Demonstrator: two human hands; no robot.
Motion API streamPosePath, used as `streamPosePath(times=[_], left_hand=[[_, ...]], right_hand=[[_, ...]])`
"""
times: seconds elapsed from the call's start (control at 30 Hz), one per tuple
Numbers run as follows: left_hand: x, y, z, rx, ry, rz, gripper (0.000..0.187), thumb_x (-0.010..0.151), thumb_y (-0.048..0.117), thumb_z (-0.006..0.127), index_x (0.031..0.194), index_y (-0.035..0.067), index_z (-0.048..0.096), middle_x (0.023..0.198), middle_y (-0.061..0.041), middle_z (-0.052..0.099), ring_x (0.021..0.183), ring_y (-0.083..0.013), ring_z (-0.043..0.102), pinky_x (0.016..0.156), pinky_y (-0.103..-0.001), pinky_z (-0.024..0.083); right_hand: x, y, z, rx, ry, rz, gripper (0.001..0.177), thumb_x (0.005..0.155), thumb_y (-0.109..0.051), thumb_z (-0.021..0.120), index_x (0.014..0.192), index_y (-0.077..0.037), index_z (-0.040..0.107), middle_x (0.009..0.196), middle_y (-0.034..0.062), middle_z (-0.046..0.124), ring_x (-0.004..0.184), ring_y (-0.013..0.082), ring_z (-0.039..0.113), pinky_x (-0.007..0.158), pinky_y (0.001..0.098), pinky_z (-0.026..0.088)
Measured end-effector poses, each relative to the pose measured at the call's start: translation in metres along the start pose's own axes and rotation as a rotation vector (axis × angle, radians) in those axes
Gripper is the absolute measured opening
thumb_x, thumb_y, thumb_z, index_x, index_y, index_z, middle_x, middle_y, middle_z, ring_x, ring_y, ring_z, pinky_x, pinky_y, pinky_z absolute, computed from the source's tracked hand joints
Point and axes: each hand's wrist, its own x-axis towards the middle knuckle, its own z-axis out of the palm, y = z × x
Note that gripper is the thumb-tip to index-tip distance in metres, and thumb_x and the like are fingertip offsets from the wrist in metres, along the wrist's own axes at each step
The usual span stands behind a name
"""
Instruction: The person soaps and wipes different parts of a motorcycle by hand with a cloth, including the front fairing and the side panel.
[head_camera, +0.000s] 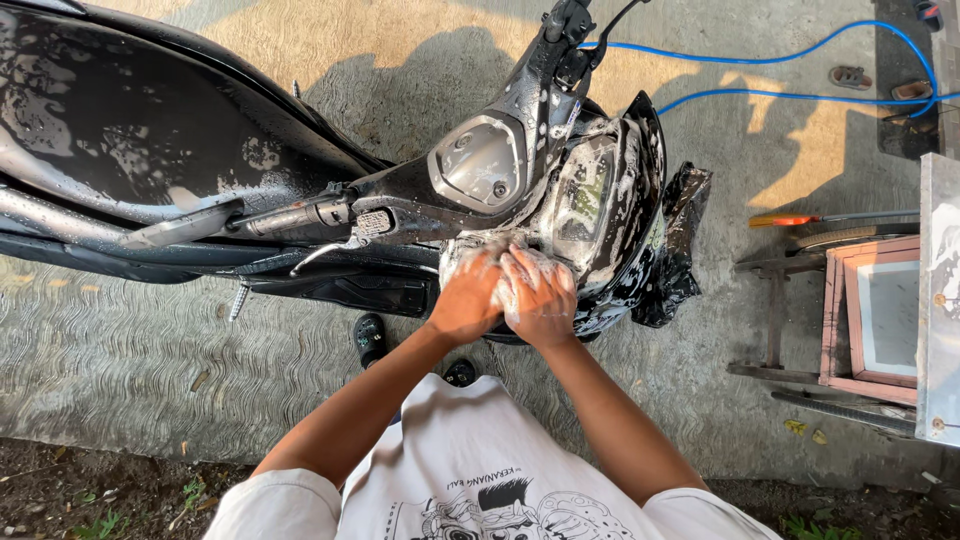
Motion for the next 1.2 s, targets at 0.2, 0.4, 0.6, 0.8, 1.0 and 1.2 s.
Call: streamPosePath(times=[0.2,0.4,0.6,0.8,1.0,1.2], left_hand=[[0.003,-0.028,0.002,-0.057,0.129,-0.157,0.063,0.080,0.011,0.061,0.138,-0.005,0.043,0.133,-0.033,0.048,0.130,-0.0514,0.043,0.116,-0.056,0.028],[-0.010,-0.088,0.054,-0.351,0.220,-0.432,0.052,0.085,0.003,0.050,0.136,-0.005,0.041,0.129,-0.032,0.050,0.121,-0.0511,0.051,0.105,-0.048,0.043],[0.000,-0.163,0.077,-0.749,0.015,-0.790,0.034,0.106,0.031,0.045,0.129,0.009,0.058,0.113,-0.017,0.070,0.100,-0.0320,0.067,0.084,-0.044,0.053],[-0.022,-0.158,0.050,-1.010,-0.245,-1.266,0.047,0.103,0.044,0.030,0.131,0.014,0.053,0.119,-0.012,0.065,0.101,-0.0256,0.064,0.081,-0.046,0.054],[-0.080,-0.132,0.061,-0.634,-0.393,-0.649,0.044,0.106,0.037,0.035,0.132,0.008,0.057,0.141,-0.020,0.061,0.129,-0.0332,0.060,0.107,-0.041,0.048],[-0.084,-0.044,-0.038,-0.542,-0.664,-0.042,0.061,0.106,0.032,0.044,0.156,-0.001,0.031,0.164,-0.030,0.027,0.154,-0.0422,0.024,0.125,-0.047,0.021]], right_hand=[[-0.006,-0.017,0.017,-0.135,-0.540,0.230,0.074,0.086,-0.020,0.061,0.157,-0.015,0.043,0.166,0.0083,0.035,0.126,0.0391,0.055,0.118,0.0592,0.028],[0.007,-0.041,0.021,-0.086,-0.542,0.211,0.060,0.095,-0.027,0.055,0.154,-0.030,0.043,0.165,0.0064,0.032,0.146,0.0360,0.037,0.116,0.0653,0.013],[0.017,-0.075,0.047,-0.183,-0.472,0.238,0.058,0.091,-0.031,0.059,0.147,-0.021,0.052,0.164,0.0088,0.038,0.145,0.0367,0.038,0.114,0.0627,0.021],[0.010,-0.104,0.082,-0.252,-0.462,0.271,0.057,0.085,-0.033,0.068,0.139,-0.018,0.058,0.153,0.0046,0.050,0.148,0.0395,0.039,0.119,0.0609,0.023],[-0.038,-0.148,0.084,-0.022,0.029,0.395,0.070,0.085,-0.027,0.069,0.149,-0.008,0.049,0.154,0.0217,0.049,0.147,0.0414,0.041,0.126,0.0618,0.025],[-0.063,-0.160,0.092,-0.129,0.351,0.894,0.067,0.091,-0.031,0.067,0.148,-0.004,0.046,0.149,0.0327,0.041,0.141,0.0501,0.035,0.116,0.0557,0.032]])
